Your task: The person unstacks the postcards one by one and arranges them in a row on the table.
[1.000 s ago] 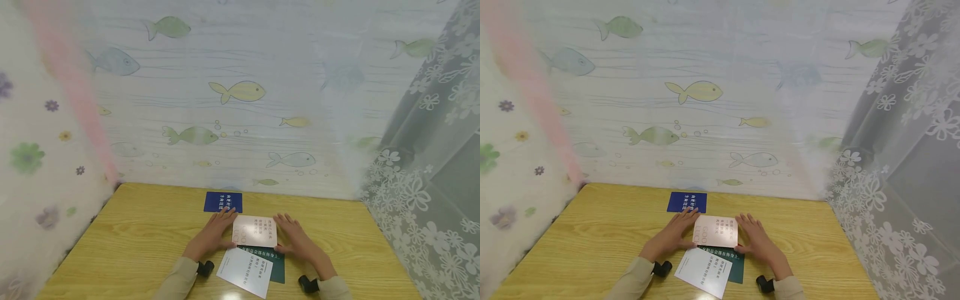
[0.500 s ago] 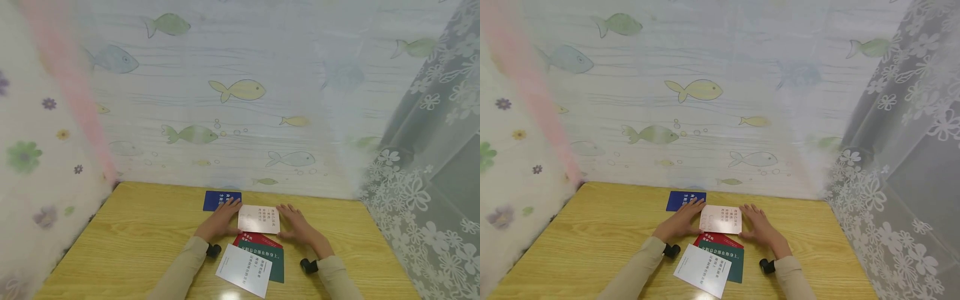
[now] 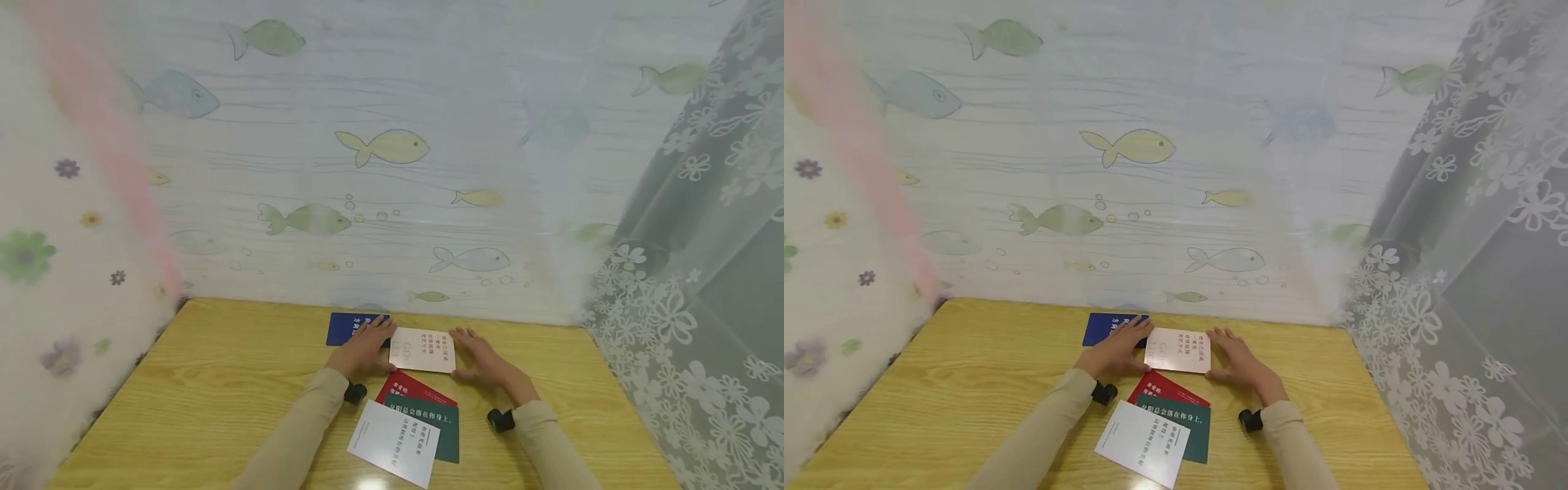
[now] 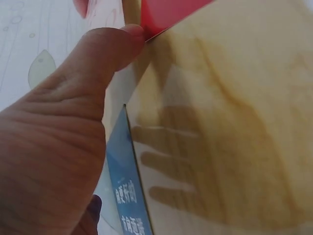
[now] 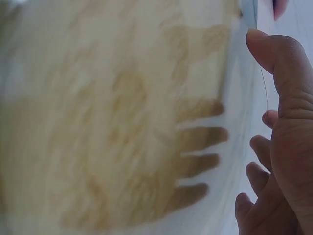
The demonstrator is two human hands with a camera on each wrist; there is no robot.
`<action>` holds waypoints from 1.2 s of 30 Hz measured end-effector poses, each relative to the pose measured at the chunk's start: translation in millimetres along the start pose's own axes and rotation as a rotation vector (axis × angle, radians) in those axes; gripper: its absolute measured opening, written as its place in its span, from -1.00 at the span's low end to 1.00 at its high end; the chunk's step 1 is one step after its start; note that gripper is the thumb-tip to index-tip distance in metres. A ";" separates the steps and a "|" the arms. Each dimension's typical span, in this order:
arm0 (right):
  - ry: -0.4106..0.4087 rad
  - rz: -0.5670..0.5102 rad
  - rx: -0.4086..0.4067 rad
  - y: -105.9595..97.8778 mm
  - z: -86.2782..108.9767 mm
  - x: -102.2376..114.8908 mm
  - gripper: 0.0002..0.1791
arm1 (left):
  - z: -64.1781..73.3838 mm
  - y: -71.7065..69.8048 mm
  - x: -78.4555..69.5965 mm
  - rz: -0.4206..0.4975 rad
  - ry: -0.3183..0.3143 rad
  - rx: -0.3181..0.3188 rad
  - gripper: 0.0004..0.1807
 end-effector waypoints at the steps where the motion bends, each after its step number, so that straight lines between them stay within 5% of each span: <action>1: -0.002 -0.007 0.000 -0.1 -0.4 -1.0 -0.01 | -2.0 0.0 0.0 -0.004 -0.007 0.002 0.02; 11: 0.015 -0.031 0.035 1.4 -4.6 -12.6 -0.02 | -21.6 5.2 3.4 -0.031 -0.049 0.042 0.04; 26: 0.067 -0.015 0.205 -1.3 -7.6 -9.9 -0.09 | -17.8 3.7 -1.0 -0.196 -0.071 0.051 -0.13; 36: 0.056 0.016 0.189 3.9 -13.3 -11.4 -0.14 | -17.2 1.9 5.4 -0.187 -0.069 0.026 -0.16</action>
Point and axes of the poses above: each hand's wrist, its own z-axis away from the middle knuckle, its own y-axis out of the palm, x = y × z, the point moved 7 cm from there along -z, towards the middle knuckle, and after that the axes turned 15 degrees about z, right-handed, at the moved point
